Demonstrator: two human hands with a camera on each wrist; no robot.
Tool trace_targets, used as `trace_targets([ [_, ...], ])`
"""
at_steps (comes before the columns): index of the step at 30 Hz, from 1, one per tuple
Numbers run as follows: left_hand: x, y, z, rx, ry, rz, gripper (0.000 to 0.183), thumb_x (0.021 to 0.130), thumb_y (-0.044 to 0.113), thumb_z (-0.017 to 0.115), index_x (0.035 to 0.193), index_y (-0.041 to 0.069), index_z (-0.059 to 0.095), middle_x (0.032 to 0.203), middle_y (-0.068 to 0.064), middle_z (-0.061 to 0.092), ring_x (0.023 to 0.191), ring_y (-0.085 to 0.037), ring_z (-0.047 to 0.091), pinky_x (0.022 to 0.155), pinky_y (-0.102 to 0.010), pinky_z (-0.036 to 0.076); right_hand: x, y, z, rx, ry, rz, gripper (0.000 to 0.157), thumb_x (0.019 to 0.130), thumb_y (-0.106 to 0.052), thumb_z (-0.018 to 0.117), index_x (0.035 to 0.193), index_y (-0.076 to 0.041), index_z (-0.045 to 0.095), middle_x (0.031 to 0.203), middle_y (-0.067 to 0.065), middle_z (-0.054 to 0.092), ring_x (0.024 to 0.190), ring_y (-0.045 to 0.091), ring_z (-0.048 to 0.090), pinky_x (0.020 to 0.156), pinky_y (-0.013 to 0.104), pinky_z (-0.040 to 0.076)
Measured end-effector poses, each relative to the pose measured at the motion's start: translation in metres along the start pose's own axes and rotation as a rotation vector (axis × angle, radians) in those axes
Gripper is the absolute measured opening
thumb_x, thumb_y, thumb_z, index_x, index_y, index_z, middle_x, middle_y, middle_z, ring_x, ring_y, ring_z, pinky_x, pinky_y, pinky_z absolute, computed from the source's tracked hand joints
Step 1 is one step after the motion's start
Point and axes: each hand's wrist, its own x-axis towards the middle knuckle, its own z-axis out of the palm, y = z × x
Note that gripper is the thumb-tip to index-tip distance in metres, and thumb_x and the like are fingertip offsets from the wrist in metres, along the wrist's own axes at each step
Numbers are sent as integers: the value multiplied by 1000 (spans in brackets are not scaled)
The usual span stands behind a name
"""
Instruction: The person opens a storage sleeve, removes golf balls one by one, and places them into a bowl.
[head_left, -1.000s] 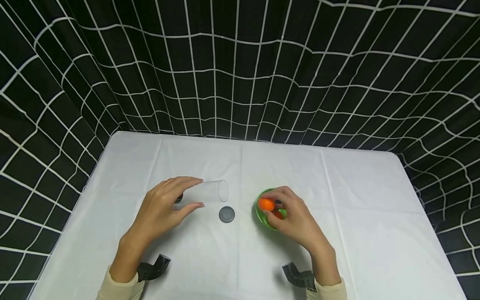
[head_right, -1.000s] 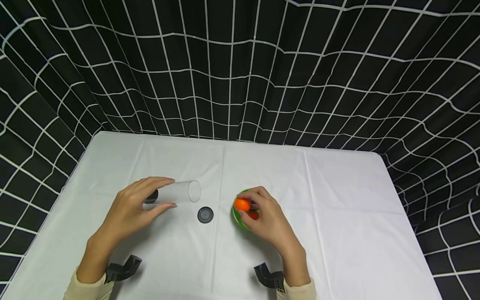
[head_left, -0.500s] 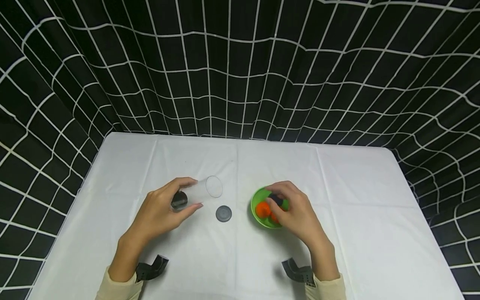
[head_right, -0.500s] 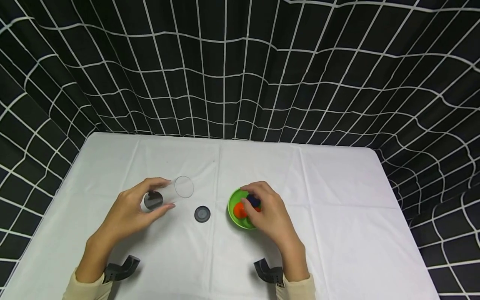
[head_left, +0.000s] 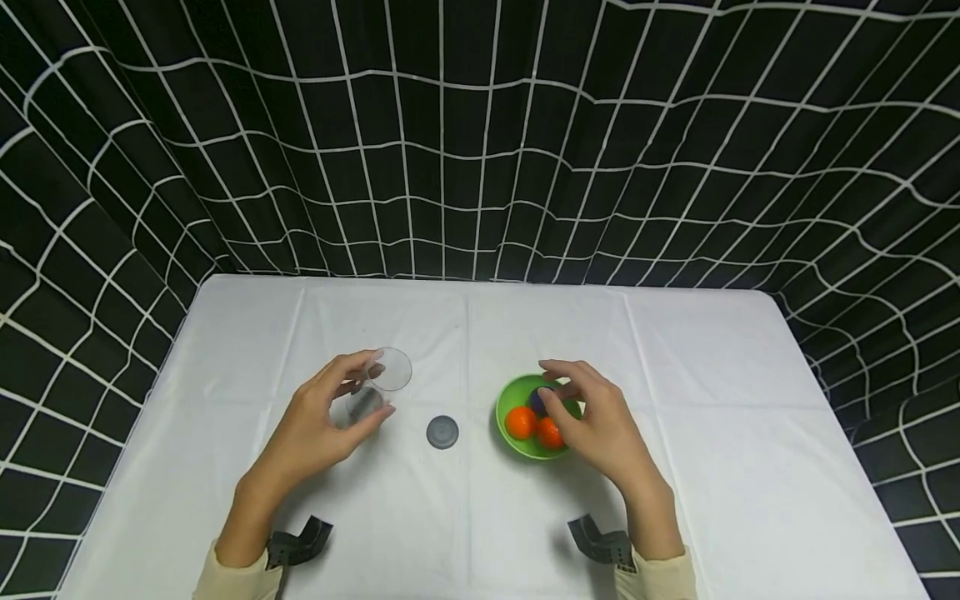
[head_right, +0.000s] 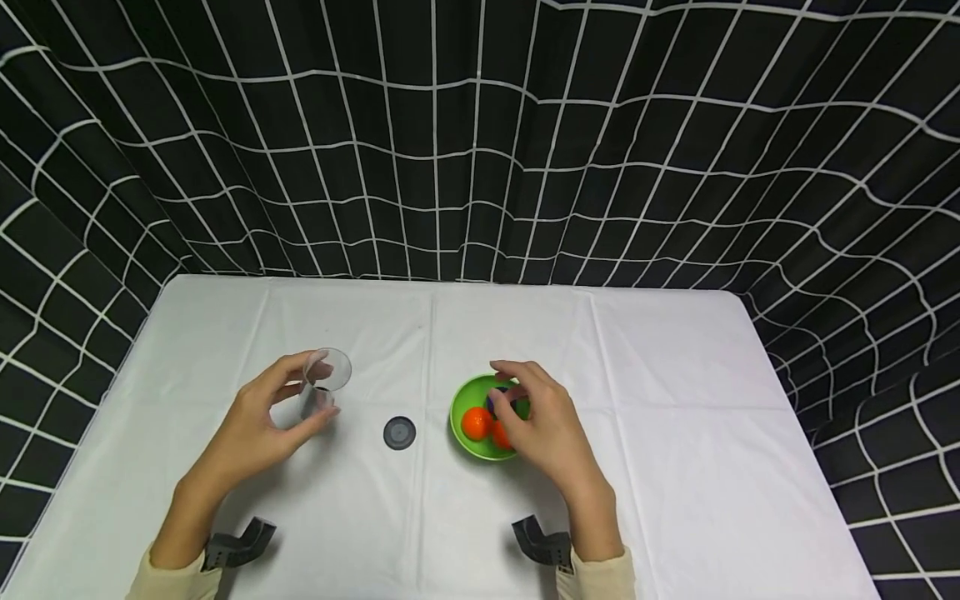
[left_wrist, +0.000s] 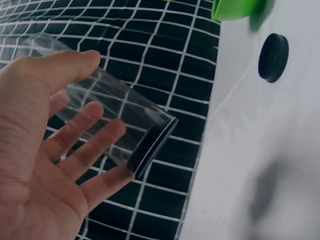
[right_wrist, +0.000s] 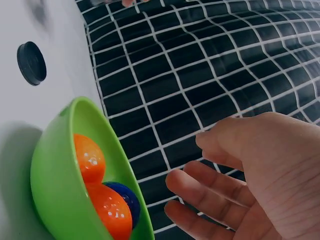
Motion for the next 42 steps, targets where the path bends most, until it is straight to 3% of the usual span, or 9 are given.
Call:
trace_targets([
  [5,0,-7,3,-65,-44,-87,57,83,7,89,131,10,58,123,-4,74,117,-21,71,100,-41,62,1,1,-1,3,15,-15,35,97,-6,74,132,-9,70,123,10,74,91,18,77,92,46,64],
  [14,0,-24,5,-120,-165,-218,54,90,8,84,129,11,47,129,-11,67,120,-27,70,106,-45,59,0,-2,-1,35,15,-11,33,98,-7,74,131,-10,70,123,10,74,98,19,78,92,46,64],
  [23,-3,-34,6,-147,-213,-258,54,94,7,79,128,10,38,132,-10,60,124,-29,69,113,-50,53,1,-2,-4,23,12,-4,33,98,-7,74,130,-11,71,123,9,74,99,18,78,94,46,64],
  [29,-4,-42,9,-157,-244,-236,55,94,5,79,126,8,34,127,-10,59,122,-28,68,110,-47,55,-1,-3,-5,32,7,13,34,97,-9,76,130,-12,71,125,6,74,101,18,77,96,46,63],
  [35,-5,-47,9,-170,-241,-258,57,93,6,80,127,8,34,126,-16,58,122,-32,67,111,-46,55,-1,-5,-4,61,-21,16,36,96,-9,78,131,-11,71,123,9,74,101,17,77,97,46,63],
  [42,-5,-50,10,-158,-239,-265,55,93,10,82,129,11,41,125,-9,59,122,-30,69,109,-47,56,-1,-4,-3,66,-33,32,34,97,-11,77,131,-13,71,121,8,74,101,17,76,96,47,63],
])
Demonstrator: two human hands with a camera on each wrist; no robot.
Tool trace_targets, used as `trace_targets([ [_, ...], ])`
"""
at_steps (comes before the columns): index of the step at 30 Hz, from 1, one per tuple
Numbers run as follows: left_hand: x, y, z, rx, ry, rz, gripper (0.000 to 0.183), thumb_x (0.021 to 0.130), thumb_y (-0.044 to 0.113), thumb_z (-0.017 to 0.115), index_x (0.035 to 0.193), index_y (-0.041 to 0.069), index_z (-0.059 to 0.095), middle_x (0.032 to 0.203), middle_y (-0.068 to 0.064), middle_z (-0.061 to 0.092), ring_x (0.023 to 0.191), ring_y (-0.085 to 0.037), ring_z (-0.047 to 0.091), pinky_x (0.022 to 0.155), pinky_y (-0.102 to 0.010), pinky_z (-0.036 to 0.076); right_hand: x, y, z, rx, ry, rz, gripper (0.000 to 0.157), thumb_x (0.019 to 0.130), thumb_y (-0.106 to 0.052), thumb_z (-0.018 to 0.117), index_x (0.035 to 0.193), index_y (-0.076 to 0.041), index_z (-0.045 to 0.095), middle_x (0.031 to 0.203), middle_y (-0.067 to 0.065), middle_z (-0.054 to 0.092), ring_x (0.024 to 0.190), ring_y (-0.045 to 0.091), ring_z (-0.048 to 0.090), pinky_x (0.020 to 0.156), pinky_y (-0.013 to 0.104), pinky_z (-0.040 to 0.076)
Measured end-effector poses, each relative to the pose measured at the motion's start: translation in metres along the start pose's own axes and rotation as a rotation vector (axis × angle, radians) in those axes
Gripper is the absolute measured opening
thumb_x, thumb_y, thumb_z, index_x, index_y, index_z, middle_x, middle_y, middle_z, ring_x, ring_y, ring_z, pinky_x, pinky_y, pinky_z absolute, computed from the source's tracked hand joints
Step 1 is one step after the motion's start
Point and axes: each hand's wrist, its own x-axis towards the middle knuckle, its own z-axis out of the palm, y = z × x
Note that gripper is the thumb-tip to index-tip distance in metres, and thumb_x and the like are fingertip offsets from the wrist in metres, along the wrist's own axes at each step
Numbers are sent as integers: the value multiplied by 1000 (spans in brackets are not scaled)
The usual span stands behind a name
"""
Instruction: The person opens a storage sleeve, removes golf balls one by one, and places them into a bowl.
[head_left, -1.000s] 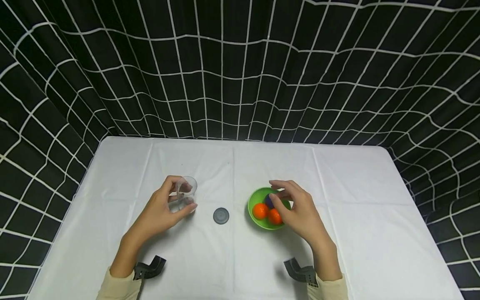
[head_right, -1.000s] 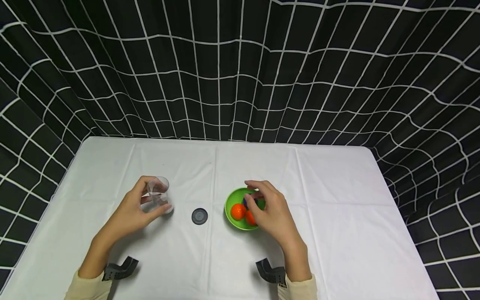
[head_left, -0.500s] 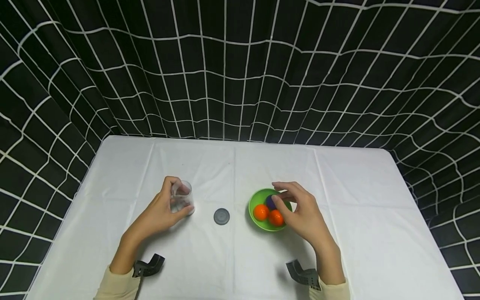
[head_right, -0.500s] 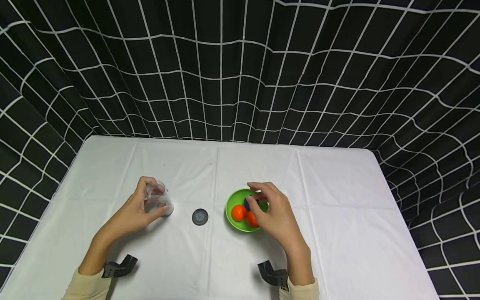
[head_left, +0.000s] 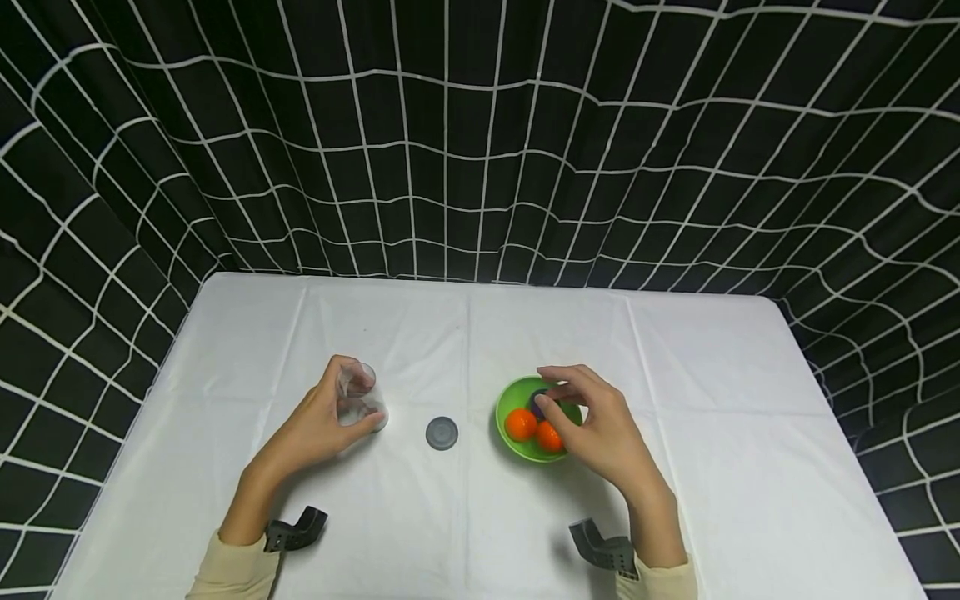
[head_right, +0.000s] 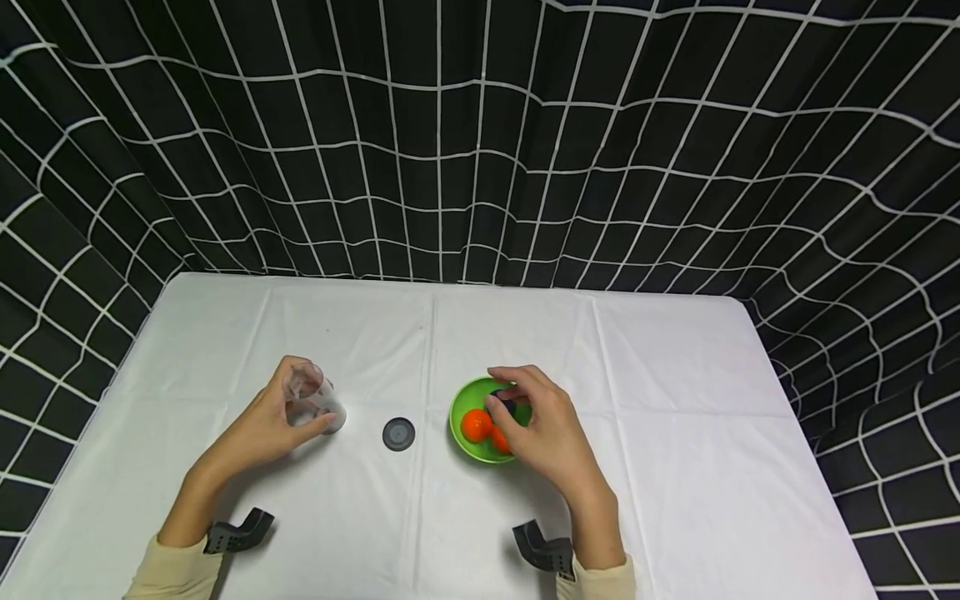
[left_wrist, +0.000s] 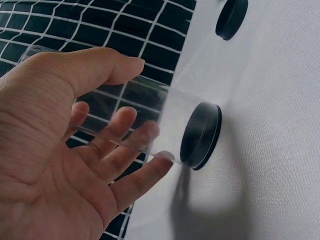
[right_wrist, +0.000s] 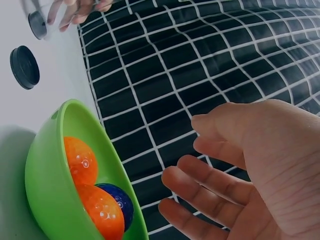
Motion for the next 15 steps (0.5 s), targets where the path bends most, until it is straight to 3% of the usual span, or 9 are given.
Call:
trace_targets([
  [6,0,2,-2,50,-5,-20,61,91,16,84,136,16,43,128,-6,62,125,-27,69,108,-50,55,-1,2,-3,-33,31,-9,32,98,-11,75,129,-13,72,122,7,75,101,17,77,96,43,63],
  [11,-5,4,-6,169,-25,-59,85,88,30,88,156,25,37,135,-5,67,124,-27,67,107,-53,51,-4,9,-10,-55,117,-42,29,97,-6,75,126,-11,73,118,3,75,100,17,76,96,22,60],
  [15,-12,6,-15,246,-70,-58,91,90,21,83,164,22,30,149,-10,60,136,-32,59,116,-56,46,-4,18,-18,-50,179,-60,28,96,-2,74,123,-9,74,117,4,75,105,17,74,98,8,52],
])
